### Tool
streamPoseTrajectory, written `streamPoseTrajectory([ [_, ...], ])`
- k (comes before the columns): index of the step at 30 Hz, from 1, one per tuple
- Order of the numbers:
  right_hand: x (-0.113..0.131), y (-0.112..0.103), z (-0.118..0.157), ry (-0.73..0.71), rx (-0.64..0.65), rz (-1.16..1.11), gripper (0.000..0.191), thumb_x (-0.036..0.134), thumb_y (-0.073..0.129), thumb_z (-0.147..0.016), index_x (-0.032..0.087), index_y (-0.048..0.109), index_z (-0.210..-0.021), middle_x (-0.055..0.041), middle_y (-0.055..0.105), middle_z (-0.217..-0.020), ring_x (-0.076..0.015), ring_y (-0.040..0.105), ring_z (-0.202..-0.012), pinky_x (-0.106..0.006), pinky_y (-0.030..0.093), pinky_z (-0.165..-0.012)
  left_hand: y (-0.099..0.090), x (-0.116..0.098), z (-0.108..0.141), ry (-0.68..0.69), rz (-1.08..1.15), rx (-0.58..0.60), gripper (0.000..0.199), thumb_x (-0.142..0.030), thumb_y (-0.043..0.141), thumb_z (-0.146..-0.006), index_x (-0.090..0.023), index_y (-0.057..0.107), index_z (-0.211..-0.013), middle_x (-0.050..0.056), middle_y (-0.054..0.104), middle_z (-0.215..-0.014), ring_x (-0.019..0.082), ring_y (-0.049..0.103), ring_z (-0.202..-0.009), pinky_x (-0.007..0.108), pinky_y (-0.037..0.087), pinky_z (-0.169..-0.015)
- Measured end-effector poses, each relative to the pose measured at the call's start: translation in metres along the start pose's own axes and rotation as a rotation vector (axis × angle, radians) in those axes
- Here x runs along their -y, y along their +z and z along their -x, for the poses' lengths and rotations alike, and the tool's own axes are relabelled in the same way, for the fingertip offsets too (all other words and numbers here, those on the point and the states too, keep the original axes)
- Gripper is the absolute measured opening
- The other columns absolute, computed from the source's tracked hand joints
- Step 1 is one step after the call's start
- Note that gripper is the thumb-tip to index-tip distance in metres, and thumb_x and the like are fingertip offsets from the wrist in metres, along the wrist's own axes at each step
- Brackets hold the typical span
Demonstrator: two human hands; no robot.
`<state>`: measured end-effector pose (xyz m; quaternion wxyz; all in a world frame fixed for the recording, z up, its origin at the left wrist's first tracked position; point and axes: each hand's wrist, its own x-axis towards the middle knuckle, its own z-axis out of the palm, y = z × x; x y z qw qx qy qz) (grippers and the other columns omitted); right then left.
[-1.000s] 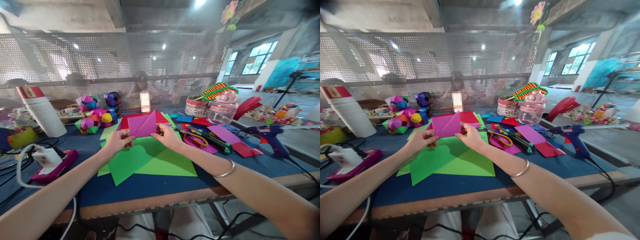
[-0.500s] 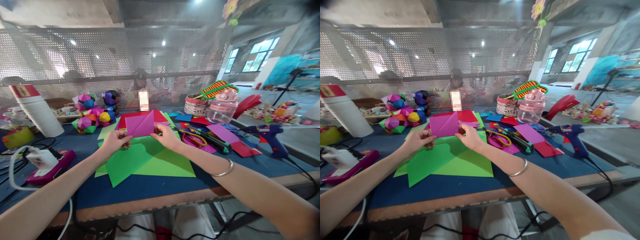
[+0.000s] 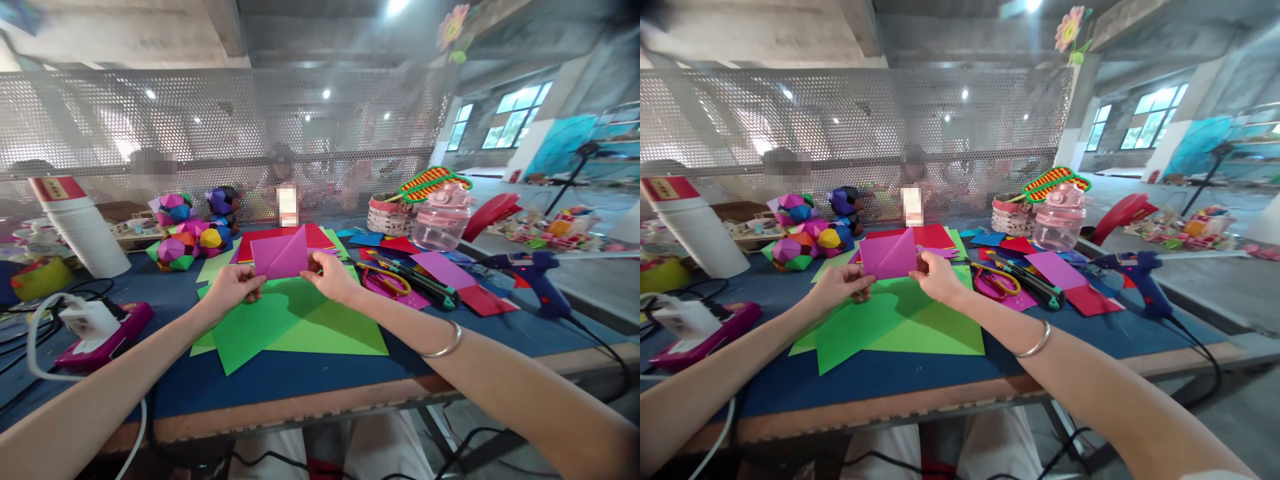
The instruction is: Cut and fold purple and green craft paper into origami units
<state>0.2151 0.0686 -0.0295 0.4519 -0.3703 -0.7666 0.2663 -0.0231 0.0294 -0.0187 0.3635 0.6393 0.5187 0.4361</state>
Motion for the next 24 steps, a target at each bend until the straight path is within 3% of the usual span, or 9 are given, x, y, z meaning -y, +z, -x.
streamPoseTrajectory([
  [8,0.0003,-0.002,-0.0006,-0.013,0.012,0.012,0.012,0.025,0.066,-0.079,0.02,0.055,-0.077,-0.0017,0.062,-0.072,-0.0178,0.057,-0.068,-0.032,0.044,-0.067,0.0023,-0.0022,0.0003,0.003,0.033,-0.047,0.043,-0.054,0.082,-0.059,-0.017,0.062,-0.07,0.002,0.067,-0.063,0.017,0.067,-0.057,0.025,0.052,-0.047],
  [17,-0.0007,-0.0017,-0.0006,0.003,0.018,0.005,0.023,0.03,0.072,-0.075,0.02,0.051,-0.075,0.0001,0.057,-0.069,-0.0175,0.053,-0.066,-0.033,0.041,-0.066,-0.0007,-0.0027,-0.0005,0.01,0.067,-0.068,0.04,-0.047,0.085,-0.056,-0.017,0.059,-0.061,0.002,0.065,-0.055,0.016,0.064,-0.054,0.025,0.052,-0.048],
  [21,-0.004,-0.0017,-0.0021,0.005,0.022,-0.026,0.014,0.026,0.068,-0.078,0.019,0.056,-0.082,-0.0019,0.061,-0.073,-0.0179,0.055,-0.067,-0.033,0.043,-0.068,-0.0006,-0.0014,-0.0009,0.013,0.088,-0.086,0.04,-0.047,0.085,-0.057,-0.015,0.065,-0.072,0.003,0.067,-0.065,0.016,0.065,-0.055,0.025,0.052,-0.047],
  [24,-0.0058,-0.0022,-0.0028,0.004,0.016,-0.037,0.008,0.023,0.064,-0.079,0.019,0.058,-0.083,-0.0029,0.062,-0.075,-0.0183,0.055,-0.069,-0.034,0.044,-0.069,-0.0018,0.0001,-0.0011,0.044,0.11,-0.121,0.043,-0.046,0.083,-0.061,-0.016,0.067,-0.087,0.004,0.07,-0.083,0.017,0.068,-0.064,0.025,0.054,-0.049],
])
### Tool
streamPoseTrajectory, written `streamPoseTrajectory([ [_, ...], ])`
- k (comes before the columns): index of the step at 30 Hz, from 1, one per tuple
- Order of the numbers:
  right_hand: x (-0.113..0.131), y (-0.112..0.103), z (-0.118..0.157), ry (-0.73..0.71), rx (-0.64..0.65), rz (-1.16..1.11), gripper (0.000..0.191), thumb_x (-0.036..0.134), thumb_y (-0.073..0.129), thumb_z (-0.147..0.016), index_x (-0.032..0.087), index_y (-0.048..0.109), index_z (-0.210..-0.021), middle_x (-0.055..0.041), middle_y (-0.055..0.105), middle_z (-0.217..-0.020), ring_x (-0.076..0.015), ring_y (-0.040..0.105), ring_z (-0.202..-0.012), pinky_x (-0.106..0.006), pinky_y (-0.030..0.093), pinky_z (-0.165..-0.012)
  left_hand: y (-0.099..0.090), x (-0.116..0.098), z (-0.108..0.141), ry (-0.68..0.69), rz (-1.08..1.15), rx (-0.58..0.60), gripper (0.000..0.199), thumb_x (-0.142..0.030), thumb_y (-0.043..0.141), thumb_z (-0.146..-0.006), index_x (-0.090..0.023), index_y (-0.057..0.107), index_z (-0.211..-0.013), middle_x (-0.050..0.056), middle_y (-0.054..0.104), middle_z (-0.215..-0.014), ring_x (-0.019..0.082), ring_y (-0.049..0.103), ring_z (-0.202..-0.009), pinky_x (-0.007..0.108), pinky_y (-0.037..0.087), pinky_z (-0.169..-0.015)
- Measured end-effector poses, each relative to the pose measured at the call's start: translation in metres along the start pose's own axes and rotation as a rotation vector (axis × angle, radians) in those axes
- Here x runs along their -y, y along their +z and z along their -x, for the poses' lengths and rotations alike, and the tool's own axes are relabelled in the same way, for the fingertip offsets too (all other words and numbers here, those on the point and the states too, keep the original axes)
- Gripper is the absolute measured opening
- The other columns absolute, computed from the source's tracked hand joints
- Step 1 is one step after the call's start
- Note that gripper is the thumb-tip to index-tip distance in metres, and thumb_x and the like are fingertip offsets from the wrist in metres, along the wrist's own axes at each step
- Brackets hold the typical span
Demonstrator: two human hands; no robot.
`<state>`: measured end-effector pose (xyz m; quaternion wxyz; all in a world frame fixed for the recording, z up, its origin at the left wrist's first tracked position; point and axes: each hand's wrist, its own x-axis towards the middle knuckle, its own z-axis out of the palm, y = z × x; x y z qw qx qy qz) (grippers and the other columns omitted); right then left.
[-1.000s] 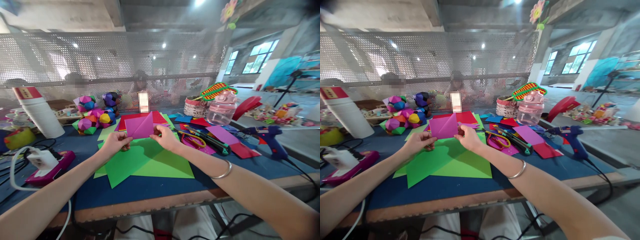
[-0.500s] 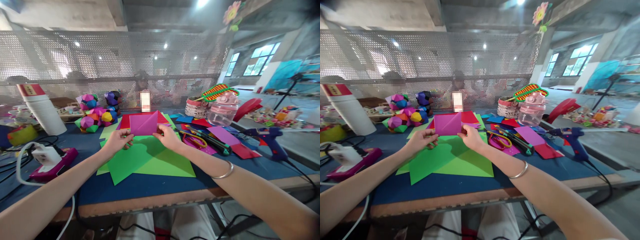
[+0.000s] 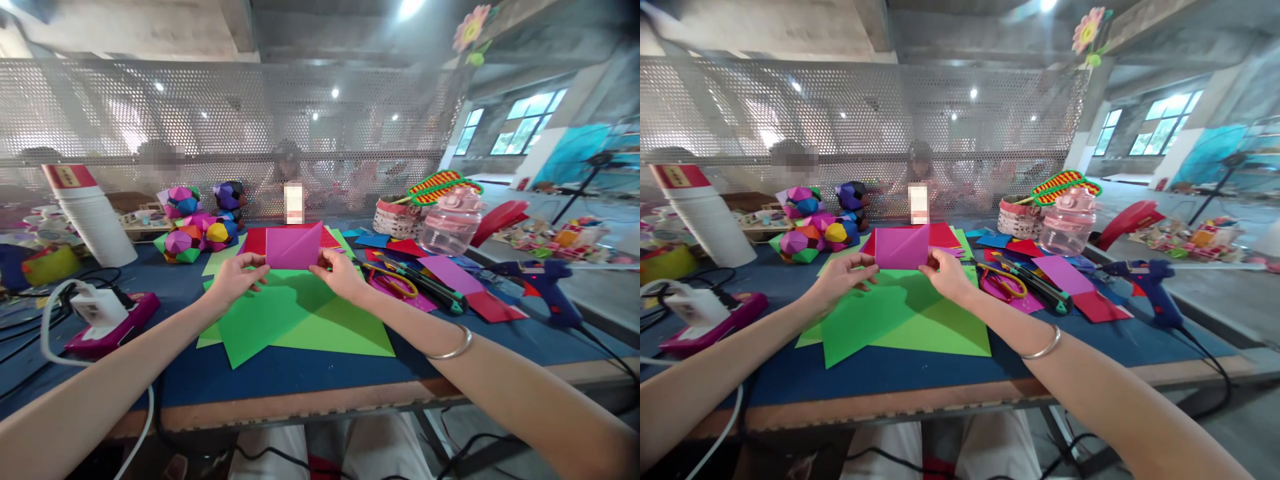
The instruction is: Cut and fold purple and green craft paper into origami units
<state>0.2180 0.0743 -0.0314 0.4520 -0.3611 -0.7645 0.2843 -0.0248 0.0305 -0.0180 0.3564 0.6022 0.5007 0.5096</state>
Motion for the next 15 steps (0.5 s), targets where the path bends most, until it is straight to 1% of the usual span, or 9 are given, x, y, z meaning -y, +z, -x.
streamPoseTrajectory([
  [2,-0.001,0.0,0.0,0.006,-0.004,-0.006,0.007,0.023,0.064,-0.08,0.02,0.057,-0.081,-0.003,0.061,-0.075,-0.0183,0.054,-0.069,-0.034,0.044,-0.068,-0.001,0.001,-0.001,0.025,0.013,-0.011,0.043,-0.045,0.08,-0.066,-0.016,0.067,-0.095,0.006,0.07,-0.093,0.018,0.07,-0.072,0.025,0.056,-0.052],
  [3,-0.001,0.0,0.0,0.012,-0.002,-0.012,0.006,0.023,0.062,-0.08,0.02,0.057,-0.08,-0.003,0.061,-0.075,-0.0181,0.054,-0.069,-0.033,0.044,-0.067,-0.001,0.002,-0.001,0.036,0.018,-0.008,0.042,-0.045,0.078,-0.068,-0.016,0.066,-0.097,0.006,0.07,-0.095,0.019,0.07,-0.075,0.026,0.057,-0.054],
  [6,-0.001,0.002,0.001,0.037,0.01,-0.043,0.007,0.021,0.054,-0.084,0.02,0.056,-0.077,-0.0021,0.059,-0.072,-0.0168,0.053,-0.065,-0.031,0.043,-0.062,0.0,0.005,-0.003,0.068,0.026,0.023,0.037,-0.042,0.073,-0.071,-0.016,0.067,-0.097,0.008,0.072,-0.095,0.021,0.07,-0.079,0.031,0.059,-0.057],
  [9,0.001,0.003,0.001,0.063,0.03,-0.088,0.01,0.019,0.049,-0.086,0.02,0.054,-0.076,-0.0007,0.055,-0.068,-0.0153,0.052,-0.063,-0.029,0.042,-0.058,0.001,0.006,-0.003,0.108,0.022,0.071,0.034,-0.037,0.071,-0.07,-0.016,0.067,-0.097,0.01,0.073,-0.098,0.025,0.07,-0.082,0.036,0.06,-0.061],
  [11,0.004,0.005,0.002,0.084,0.058,-0.129,0.006,0.02,0.05,-0.086,0.019,0.055,-0.086,0.0003,0.055,-0.068,-0.0145,0.052,-0.061,-0.028,0.042,-0.055,0.003,0.007,-0.003,0.152,0.013,0.1,0.039,-0.033,0.075,-0.066,-0.016,0.068,-0.1,0.011,0.073,-0.103,0.029,0.07,-0.091,0.041,0.06,-0.069],
  [12,0.006,0.006,0.003,0.094,0.076,-0.149,0.009,0.021,0.05,-0.087,0.018,0.056,-0.094,0.0008,0.056,-0.069,-0.0143,0.053,-0.06,-0.027,0.042,-0.054,0.004,0.007,-0.003,0.181,0.008,0.107,0.044,-0.03,0.077,-0.063,-0.017,0.068,-0.104,0.011,0.072,-0.108,0.031,0.068,-0.099,0.043,0.059,-0.075],
  [13,0.009,0.007,0.004,0.105,0.099,-0.172,0.017,0.021,0.051,-0.087,0.018,0.054,-0.103,0.0017,0.056,-0.069,-0.014,0.053,-0.059,-0.027,0.042,-0.053,0.005,0.007,-0.003,0.21,0.003,0.107,0.052,-0.028,0.08,-0.06,-0.017,0.067,-0.109,0.011,0.07,-0.114,0.033,0.065,-0.107,0.044,0.057,-0.083],
  [14,0.011,0.008,0.006,0.117,0.128,-0.198,0.024,0.021,0.052,-0.088,0.018,0.051,-0.112,0.0026,0.057,-0.068,-0.0137,0.052,-0.057,-0.027,0.042,-0.053,0.005,0.007,-0.003,0.239,0.0,0.096,0.06,-0.026,0.081,-0.059,-0.018,0.064,-0.116,0.012,0.068,-0.12,0.033,0.062,-0.114,0.045,0.054,-0.091],
  [15,0.014,0.008,0.008,0.129,0.16,-0.226,0.03,0.02,0.052,-0.088,0.018,0.048,-0.118,0.0035,0.057,-0.067,-0.0133,0.051,-0.056,-0.027,0.042,-0.053,0.006,0.006,-0.003,0.266,-0.004,0.076,0.066,-0.027,0.081,-0.061,-0.019,0.061,-0.123,0.012,0.064,-0.125,0.032,0.06,-0.117,0.045,0.051,-0.096],
])
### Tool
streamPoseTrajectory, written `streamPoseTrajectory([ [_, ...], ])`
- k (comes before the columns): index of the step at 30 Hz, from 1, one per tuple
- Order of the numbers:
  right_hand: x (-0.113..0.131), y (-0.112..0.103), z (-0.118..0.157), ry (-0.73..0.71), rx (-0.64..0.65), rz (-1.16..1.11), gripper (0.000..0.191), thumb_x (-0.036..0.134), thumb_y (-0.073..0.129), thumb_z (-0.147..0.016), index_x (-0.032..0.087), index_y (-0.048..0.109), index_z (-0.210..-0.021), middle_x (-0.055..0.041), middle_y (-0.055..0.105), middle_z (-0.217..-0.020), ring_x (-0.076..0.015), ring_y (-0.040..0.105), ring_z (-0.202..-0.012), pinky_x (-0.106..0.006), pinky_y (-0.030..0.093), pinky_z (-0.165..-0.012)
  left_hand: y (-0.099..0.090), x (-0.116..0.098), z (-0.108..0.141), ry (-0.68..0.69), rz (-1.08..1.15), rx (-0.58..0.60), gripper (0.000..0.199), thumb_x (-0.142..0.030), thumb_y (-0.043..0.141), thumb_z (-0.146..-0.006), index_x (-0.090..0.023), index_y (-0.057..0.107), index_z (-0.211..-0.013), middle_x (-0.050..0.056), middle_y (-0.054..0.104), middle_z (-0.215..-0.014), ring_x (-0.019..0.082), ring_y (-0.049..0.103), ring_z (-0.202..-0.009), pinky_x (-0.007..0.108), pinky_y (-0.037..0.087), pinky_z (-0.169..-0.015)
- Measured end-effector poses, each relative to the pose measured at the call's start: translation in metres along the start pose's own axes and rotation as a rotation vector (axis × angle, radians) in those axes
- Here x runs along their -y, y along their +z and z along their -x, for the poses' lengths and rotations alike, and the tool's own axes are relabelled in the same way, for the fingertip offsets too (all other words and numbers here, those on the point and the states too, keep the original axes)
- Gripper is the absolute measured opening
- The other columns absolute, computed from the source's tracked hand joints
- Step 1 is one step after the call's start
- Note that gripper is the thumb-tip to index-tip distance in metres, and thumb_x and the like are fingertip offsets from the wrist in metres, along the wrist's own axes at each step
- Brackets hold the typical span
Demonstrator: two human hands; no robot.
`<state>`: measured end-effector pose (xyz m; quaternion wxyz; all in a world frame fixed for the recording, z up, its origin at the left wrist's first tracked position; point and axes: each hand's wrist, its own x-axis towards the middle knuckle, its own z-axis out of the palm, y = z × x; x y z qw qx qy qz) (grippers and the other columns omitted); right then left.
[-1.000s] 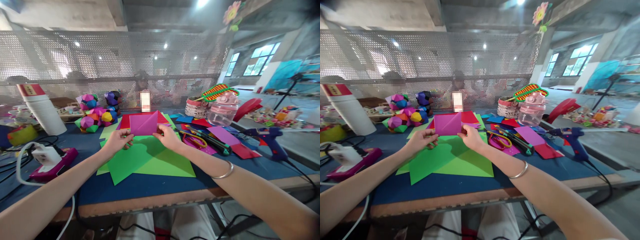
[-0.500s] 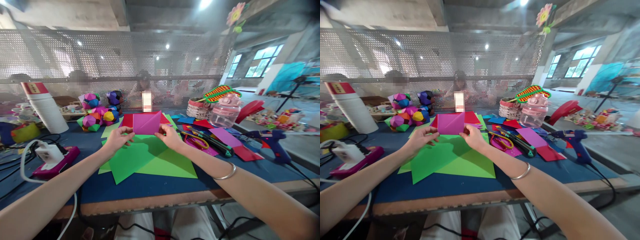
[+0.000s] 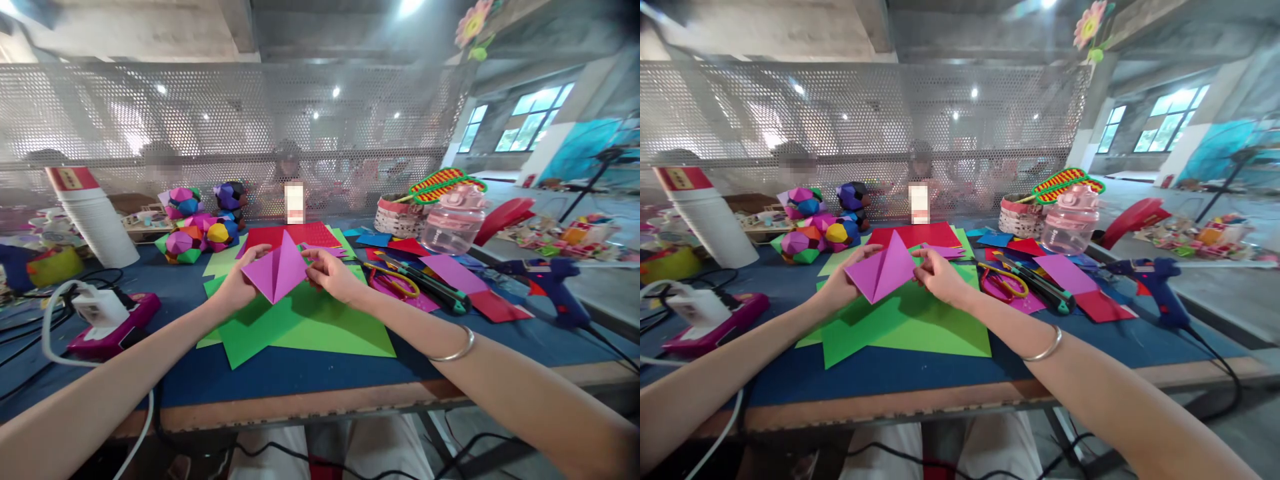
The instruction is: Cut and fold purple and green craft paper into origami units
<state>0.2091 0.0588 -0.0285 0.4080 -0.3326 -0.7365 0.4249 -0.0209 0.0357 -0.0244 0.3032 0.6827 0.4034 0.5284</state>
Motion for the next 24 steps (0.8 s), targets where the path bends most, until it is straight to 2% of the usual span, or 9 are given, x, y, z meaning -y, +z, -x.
streamPoseTrajectory([
  [2,0.004,0.003,0.004,0.041,0.076,-0.049,0.034,0.018,0.051,-0.089,0.018,0.046,-0.123,0.0049,0.056,-0.065,-0.0126,0.05,-0.054,-0.026,0.042,-0.054,-0.001,-0.001,-0.001,0.061,-0.039,-0.014,0.071,-0.032,0.074,-0.073,-0.023,0.05,-0.139,0.014,0.056,-0.136,0.03,0.058,-0.119,0.046,0.049,-0.097],
  [4,0.008,0.005,0.007,0.087,0.145,-0.077,0.035,0.014,0.05,-0.089,0.019,0.046,-0.123,0.0051,0.055,-0.066,-0.0123,0.05,-0.055,-0.026,0.042,-0.055,-0.002,-0.004,0.0,0.137,-0.099,0.028,0.068,-0.036,0.068,-0.082,-0.029,0.045,-0.145,0.014,0.046,-0.146,0.03,0.055,-0.122,0.045,0.05,-0.096],
  [7,0.012,0.005,0.009,0.107,0.165,-0.081,0.033,0.01,0.049,-0.087,0.018,0.049,-0.119,0.0053,0.054,-0.066,-0.0119,0.051,-0.056,-0.026,0.043,-0.055,-0.004,-0.011,0.004,0.257,-0.198,0.132,0.057,-0.039,0.071,-0.082,-0.03,0.057,-0.137,0.011,0.041,-0.15,0.032,0.047,-0.131,0.044,0.045,-0.103],
  [10,0.011,0.004,0.008,0.094,0.132,-0.063,0.032,0.013,0.051,-0.087,0.018,0.049,-0.118,0.0052,0.054,-0.065,-0.012,0.051,-0.055,-0.025,0.042,-0.054,-0.004,-0.02,0.01,0.312,-0.31,0.18,0.033,-0.04,0.07,-0.084,-0.028,0.074,-0.114,0.009,0.051,-0.14,0.032,0.048,-0.13,0.044,0.039,-0.109],
  [14,0.007,0.004,0.006,0.068,0.129,-0.025,0.028,0.023,0.056,-0.088,0.018,0.052,-0.115,0.0029,0.057,-0.068,-0.0134,0.053,-0.059,-0.026,0.043,-0.053,-0.001,-0.024,0.011,0.226,-0.294,0.135,0.014,-0.037,0.074,-0.079,-0.026,0.08,-0.085,0.008,0.065,-0.122,0.032,0.057,-0.12,0.044,0.039,-0.109],
  [17,0.006,0.004,0.004,0.04,0.081,-0.02,0.021,0.033,0.056,-0.091,0.02,0.056,-0.107,-0.0025,0.062,-0.083,-0.0148,0.056,-0.072,-0.025,0.045,-0.055,0.0,-0.021,0.008,0.124,-0.194,0.065,0.02,-0.038,0.076,-0.076,-0.022,0.078,-0.087,0.009,0.072,-0.108,0.031,0.064,-0.109,0.043,0.046,-0.102],
  [19,0.007,0.003,0.003,0.018,0.019,-0.047,0.024,0.042,0.051,-0.095,0.021,0.059,-0.102,-0.0056,0.063,-0.094,-0.0157,0.057,-0.081,-0.024,0.046,-0.058,0.0,-0.018,0.007,0.06,-0.159,0.065,0.026,-0.042,0.073,-0.079,-0.019,0.076,-0.089,0.008,0.075,-0.091,0.029,0.069,-0.093,0.041,0.053,-0.089],
  [21,0.01,0.001,0.003,0.009,-0.018,-0.101,0.034,0.05,0.045,-0.097,0.02,0.061,-0.1,-0.0072,0.063,-0.099,-0.0159,0.058,-0.084,-0.025,0.047,-0.06,0.001,-0.016,0.007,-0.015,-0.119,0.109,0.029,-0.045,0.073,-0.078,-0.016,0.074,-0.083,0.008,0.075,-0.075,0.027,0.071,-0.074,0.037,0.057,-0.071],
  [24,0.013,-0.001,0.005,0.001,-0.029,-0.161,0.042,0.056,0.041,-0.097,0.019,0.06,-0.094,-0.0068,0.062,-0.096,-0.0151,0.057,-0.081,-0.025,0.046,-0.061,0.001,-0.015,0.009,-0.1,-0.056,0.197,0.033,-0.047,0.076,-0.075,-0.014,0.071,-0.079,0.009,0.074,-0.07,0.023,0.069,-0.059,0.033,0.056,-0.058],
])
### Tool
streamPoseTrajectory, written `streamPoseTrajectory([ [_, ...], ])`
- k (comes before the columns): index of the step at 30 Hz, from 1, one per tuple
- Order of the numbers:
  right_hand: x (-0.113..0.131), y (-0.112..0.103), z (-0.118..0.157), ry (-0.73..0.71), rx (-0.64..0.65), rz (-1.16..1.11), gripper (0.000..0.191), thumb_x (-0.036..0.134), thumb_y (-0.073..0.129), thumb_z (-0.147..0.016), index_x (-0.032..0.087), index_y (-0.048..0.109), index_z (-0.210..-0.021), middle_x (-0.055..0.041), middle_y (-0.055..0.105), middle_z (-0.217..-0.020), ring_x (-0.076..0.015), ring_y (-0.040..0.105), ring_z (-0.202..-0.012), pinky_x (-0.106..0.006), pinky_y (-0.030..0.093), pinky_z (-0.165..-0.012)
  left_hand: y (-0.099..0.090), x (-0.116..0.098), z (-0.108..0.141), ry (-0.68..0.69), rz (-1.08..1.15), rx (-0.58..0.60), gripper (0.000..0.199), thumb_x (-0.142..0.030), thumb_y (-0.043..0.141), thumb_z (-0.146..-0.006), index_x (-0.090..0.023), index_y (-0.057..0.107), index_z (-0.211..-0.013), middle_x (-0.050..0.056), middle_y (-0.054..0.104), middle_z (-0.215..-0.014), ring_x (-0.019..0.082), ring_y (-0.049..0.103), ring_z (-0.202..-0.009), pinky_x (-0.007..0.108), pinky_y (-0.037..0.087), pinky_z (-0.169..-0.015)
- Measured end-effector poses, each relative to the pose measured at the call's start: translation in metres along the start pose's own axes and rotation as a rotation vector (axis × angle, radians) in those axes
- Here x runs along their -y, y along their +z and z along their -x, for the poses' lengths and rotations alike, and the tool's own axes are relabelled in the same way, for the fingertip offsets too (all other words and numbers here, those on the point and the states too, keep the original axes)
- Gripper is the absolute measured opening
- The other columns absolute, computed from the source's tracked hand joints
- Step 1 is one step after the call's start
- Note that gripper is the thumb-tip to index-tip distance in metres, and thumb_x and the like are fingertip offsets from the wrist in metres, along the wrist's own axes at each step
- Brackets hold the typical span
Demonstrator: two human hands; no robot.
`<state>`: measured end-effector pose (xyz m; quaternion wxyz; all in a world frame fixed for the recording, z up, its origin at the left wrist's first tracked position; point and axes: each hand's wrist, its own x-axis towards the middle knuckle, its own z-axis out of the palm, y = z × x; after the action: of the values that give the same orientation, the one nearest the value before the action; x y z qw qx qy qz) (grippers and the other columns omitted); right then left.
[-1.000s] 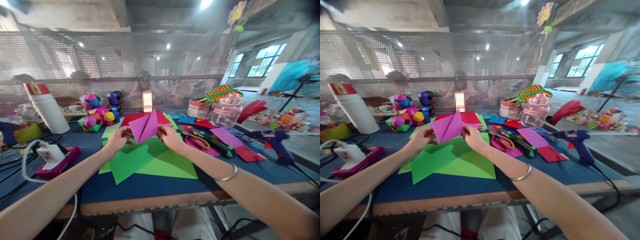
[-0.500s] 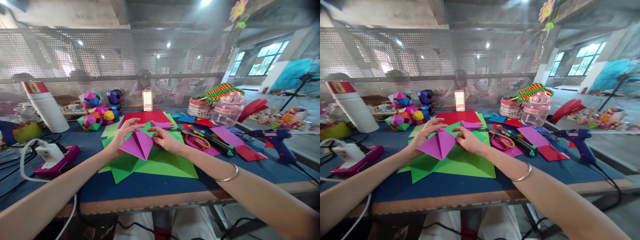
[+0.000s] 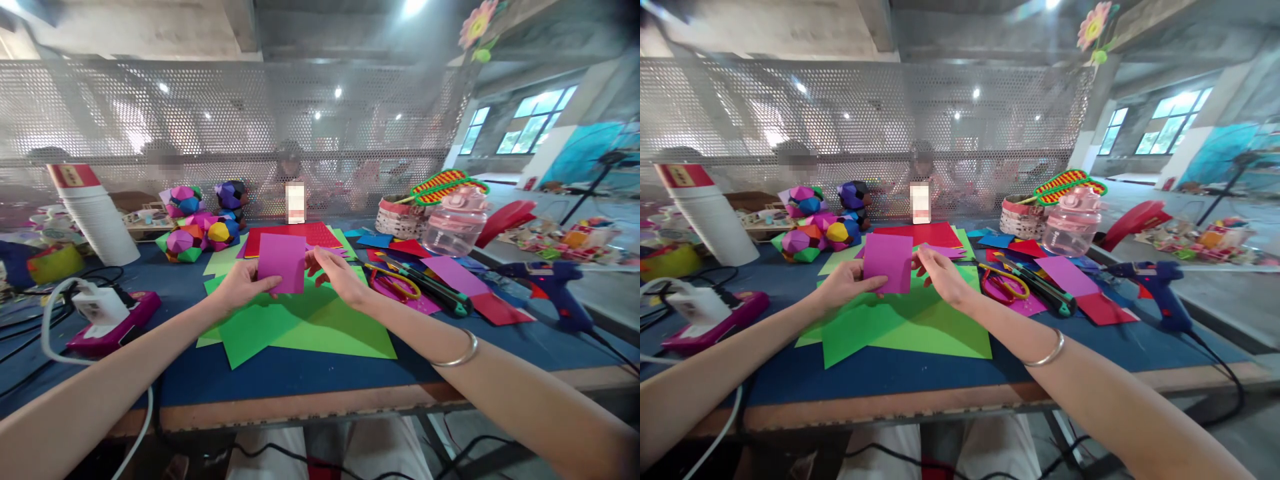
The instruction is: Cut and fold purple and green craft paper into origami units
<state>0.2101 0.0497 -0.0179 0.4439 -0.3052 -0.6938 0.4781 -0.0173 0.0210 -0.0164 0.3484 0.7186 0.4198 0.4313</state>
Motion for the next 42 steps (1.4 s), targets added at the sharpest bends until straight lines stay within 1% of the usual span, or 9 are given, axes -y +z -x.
streamPoseTrajectory([
  [2,0.002,0.001,0.001,-0.016,0.005,0.023,0.042,0.058,0.042,-0.097,0.019,0.057,-0.091,-0.0052,0.059,-0.092,-0.0152,0.057,-0.081,-0.025,0.046,-0.061,0.001,-0.001,0.001,-0.031,0.042,0.051,0.033,-0.046,0.077,-0.074,-0.014,0.07,-0.083,0.009,0.075,-0.074,0.021,0.068,-0.058,0.032,0.056,-0.058],
  [5,0.001,0.002,0.001,-0.03,-0.014,0.058,0.032,0.049,0.052,-0.093,0.02,0.054,-0.104,-0.0034,0.056,-0.092,-0.0159,0.057,-0.083,-0.025,0.047,-0.059,0.002,-0.003,0.002,-0.062,0.084,0.112,0.032,-0.043,0.078,-0.074,-0.015,0.069,-0.085,0.006,0.073,-0.073,0.017,0.065,-0.056,0.029,0.054,-0.056],
  [10,-0.006,0.0,-0.003,-0.117,-0.04,0.13,0.038,0.031,0.06,-0.084,0.019,0.052,-0.119,-0.003,0.057,-0.091,-0.0153,0.054,-0.078,-0.027,0.046,-0.059,0.003,-0.006,0.003,-0.082,0.106,0.162,0.034,-0.039,0.08,-0.071,-0.015,0.07,-0.092,0.004,0.071,-0.073,0.017,0.064,-0.057,0.029,0.053,-0.055],
  [14,-0.01,-0.002,-0.006,-0.154,-0.047,0.209,0.029,0.025,0.061,-0.079,0.016,0.058,-0.107,-0.0033,0.06,-0.087,-0.015,0.055,-0.076,-0.03,0.046,-0.065,0.003,-0.006,0.0,-0.068,0.158,0.053,0.04,-0.039,0.082,-0.07,-0.017,0.073,-0.101,0.007,0.077,-0.096,0.025,0.072,-0.087,0.035,0.057,-0.079],
  [17,-0.013,-0.004,-0.008,-0.154,-0.058,0.229,0.023,0.025,0.063,-0.078,0.017,0.059,-0.099,-0.0026,0.062,-0.086,-0.0145,0.055,-0.075,-0.031,0.046,-0.07,0.002,-0.003,-0.003,-0.091,0.181,-0.029,0.044,-0.043,0.084,-0.067,-0.017,0.074,-0.102,0.007,0.078,-0.099,0.028,0.071,-0.095,0.039,0.055,-0.089],
  [23,-0.016,-0.006,-0.01,-0.124,-0.055,0.223,0.022,0.029,0.069,-0.074,0.017,0.06,-0.09,-0.0017,0.065,-0.082,-0.0131,0.055,-0.07,-0.031,0.046,-0.068,-0.002,0.001,-0.003,-0.163,0.238,-0.081,0.049,-0.043,0.089,-0.062,-0.015,0.076,-0.1,0.009,0.078,-0.098,0.026,0.073,-0.09,0.038,0.056,-0.087],
  [33,-0.01,-0.007,-0.009,-0.032,-0.154,0.11,0.025,0.034,0.07,-0.074,0.017,0.058,-0.089,-0.0026,0.066,-0.082,-0.0127,0.056,-0.068,-0.027,0.043,-0.057,-0.005,-0.003,-0.004,-0.197,0.375,-0.156,0.046,-0.049,0.086,-0.067,-0.013,0.074,-0.092,0.011,0.076,-0.097,0.021,0.071,-0.083,0.035,0.058,-0.081],
  [37,-0.014,-0.007,-0.01,-0.03,-0.122,0.131,0.026,0.033,0.069,-0.073,0.018,0.057,-0.09,-0.0044,0.067,-0.086,-0.0132,0.057,-0.069,-0.027,0.043,-0.058,-0.005,0.001,-0.005,-0.17,0.363,-0.204,0.046,-0.039,0.092,-0.058,-0.013,0.075,-0.091,0.008,0.077,-0.093,0.02,0.071,-0.081,0.034,0.057,-0.081],
  [42,-0.016,-0.006,-0.01,-0.042,-0.027,0.172,0.028,0.032,0.069,-0.072,0.017,0.06,-0.095,-0.0024,0.066,-0.082,-0.0127,0.054,-0.066,-0.027,0.042,-0.06,-0.007,0.003,-0.005,-0.145,0.351,-0.259,0.042,-0.037,0.092,-0.058,-0.014,0.076,-0.089,0.006,0.078,-0.093,0.02,0.07,-0.083,0.034,0.056,-0.085],
])
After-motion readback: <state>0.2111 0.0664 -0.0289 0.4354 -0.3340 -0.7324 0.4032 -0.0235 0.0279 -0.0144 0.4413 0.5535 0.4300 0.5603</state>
